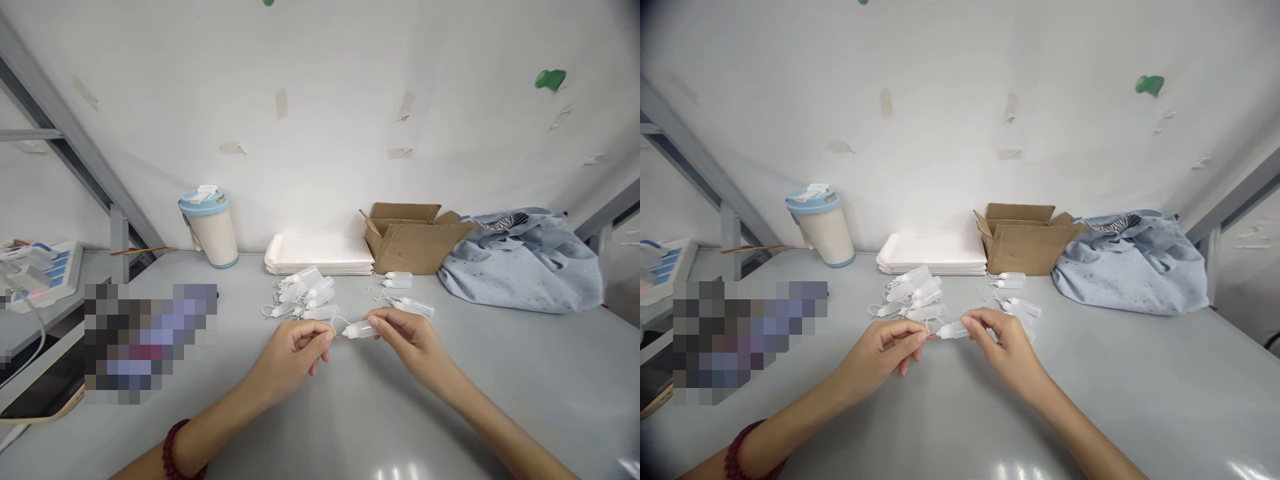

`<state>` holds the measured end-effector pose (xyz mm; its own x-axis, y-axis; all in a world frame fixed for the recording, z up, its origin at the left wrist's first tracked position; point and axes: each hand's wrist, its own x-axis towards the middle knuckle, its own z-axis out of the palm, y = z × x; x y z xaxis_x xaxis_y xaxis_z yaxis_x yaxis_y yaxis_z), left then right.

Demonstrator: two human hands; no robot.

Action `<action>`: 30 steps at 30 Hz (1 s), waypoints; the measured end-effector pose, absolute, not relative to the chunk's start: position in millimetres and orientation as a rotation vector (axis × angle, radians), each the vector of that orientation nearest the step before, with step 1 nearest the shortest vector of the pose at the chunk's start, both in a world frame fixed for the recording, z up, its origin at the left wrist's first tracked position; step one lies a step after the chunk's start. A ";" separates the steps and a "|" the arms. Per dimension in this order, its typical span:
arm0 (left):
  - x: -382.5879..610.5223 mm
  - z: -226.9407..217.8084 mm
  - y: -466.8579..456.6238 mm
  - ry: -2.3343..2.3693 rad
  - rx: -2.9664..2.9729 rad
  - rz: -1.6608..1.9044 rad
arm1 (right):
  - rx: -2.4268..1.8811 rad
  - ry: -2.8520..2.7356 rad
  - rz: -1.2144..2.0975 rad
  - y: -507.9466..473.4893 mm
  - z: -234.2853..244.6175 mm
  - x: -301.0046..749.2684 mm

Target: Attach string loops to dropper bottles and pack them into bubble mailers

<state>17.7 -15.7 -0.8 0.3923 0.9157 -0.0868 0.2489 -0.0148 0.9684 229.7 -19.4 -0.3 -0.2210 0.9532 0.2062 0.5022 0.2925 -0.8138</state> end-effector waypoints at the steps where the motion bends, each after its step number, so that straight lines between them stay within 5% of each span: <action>1: 17.4 -0.4 -15.7 1.090 1.532 0.746 | -1.306 -1.838 0.795 -20.2 -0.5 229.2; 30: 16.0 0.1 -21.4 1.031 1.808 0.648 | -1.244 -2.022 0.803 -21.6 8.7 236.0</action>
